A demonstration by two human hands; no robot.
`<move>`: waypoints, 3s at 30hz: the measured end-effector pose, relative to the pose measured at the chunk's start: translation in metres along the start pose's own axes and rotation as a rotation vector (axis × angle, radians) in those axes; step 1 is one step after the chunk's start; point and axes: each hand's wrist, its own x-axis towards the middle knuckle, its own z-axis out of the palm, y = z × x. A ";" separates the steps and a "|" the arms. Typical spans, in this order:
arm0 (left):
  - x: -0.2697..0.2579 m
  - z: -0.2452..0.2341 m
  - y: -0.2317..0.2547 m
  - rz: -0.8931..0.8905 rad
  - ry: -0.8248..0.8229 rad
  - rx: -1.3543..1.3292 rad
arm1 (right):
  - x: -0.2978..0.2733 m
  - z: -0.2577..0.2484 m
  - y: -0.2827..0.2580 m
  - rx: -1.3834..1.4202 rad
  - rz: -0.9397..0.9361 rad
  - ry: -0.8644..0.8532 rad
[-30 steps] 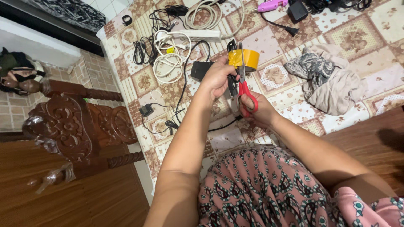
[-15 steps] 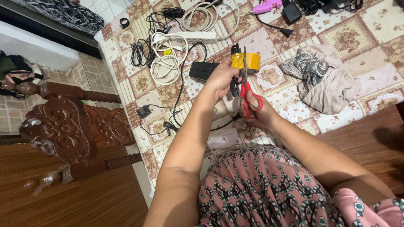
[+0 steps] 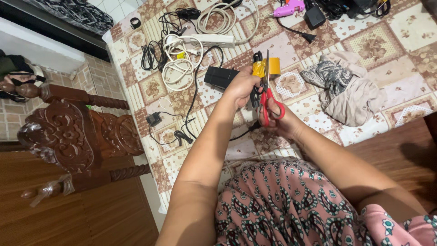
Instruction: The person wipes a black power adapter with a cloth, then wraps its cable with yellow tape and secures it. They use scissors to cut the tape and continue wrapping the adapter body.
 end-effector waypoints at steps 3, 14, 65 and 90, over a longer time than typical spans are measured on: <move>-0.001 0.001 -0.001 -0.022 -0.009 0.058 | 0.001 -0.002 -0.004 -0.003 0.053 0.111; -0.001 0.007 -0.003 0.028 -0.051 0.096 | 0.012 -0.019 -0.014 -0.130 -0.051 0.236; -0.061 -0.014 0.020 0.194 0.027 -0.260 | 0.108 0.006 -0.087 -0.110 -0.022 0.132; -0.071 0.023 0.004 0.346 0.520 0.360 | 0.062 -0.024 -0.084 -0.195 0.080 0.241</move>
